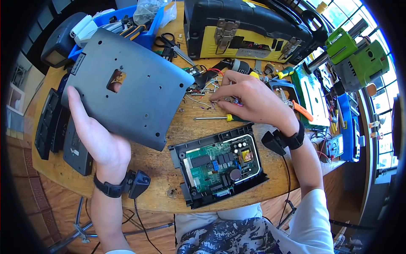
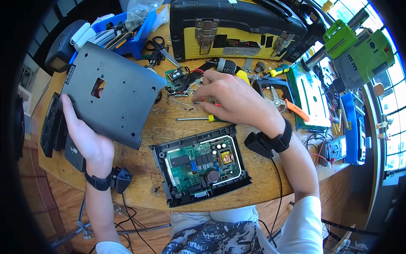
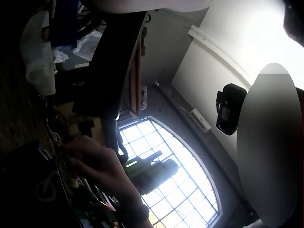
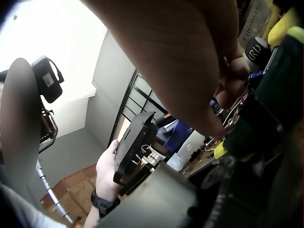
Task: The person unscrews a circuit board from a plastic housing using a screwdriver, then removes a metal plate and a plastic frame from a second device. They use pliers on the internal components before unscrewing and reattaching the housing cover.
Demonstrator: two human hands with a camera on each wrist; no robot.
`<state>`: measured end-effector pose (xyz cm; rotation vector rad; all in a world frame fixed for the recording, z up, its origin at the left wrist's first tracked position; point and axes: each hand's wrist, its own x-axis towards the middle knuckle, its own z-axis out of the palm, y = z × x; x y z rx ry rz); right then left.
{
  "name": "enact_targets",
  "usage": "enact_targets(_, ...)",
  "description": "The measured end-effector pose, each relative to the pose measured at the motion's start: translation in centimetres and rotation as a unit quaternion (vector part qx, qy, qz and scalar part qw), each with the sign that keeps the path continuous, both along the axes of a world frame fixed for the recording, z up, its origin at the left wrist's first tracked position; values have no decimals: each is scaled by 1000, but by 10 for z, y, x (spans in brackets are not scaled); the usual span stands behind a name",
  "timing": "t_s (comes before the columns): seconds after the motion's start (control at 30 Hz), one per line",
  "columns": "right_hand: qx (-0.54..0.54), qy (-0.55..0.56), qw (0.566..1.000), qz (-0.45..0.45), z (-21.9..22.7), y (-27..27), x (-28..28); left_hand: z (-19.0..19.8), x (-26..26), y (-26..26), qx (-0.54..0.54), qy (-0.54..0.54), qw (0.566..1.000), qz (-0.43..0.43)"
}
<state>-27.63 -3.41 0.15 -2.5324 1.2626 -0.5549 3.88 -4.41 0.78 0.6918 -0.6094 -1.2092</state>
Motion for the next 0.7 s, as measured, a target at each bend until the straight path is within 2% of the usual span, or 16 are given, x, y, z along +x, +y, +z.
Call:
enact_targets(0.33, 13, 10, 1000, -10, -1, 3, 11, -2, 2, -1, -10, -13, 1000, -10)
enact_targets(0.43, 38, 14, 999, 23, 4, 2, 9, 3, -2, 1, 5, -9, 1000, 8)
enact_targets(0.53, 28, 13, 999, 18, 6, 3, 6, -7, 10, -2, -15, 2, 999, -34)
enact_targets(0.7, -12, -13, 1000, -10, 17, 7, -12, -1, 2, -1, -12, -12, 1000, -2)
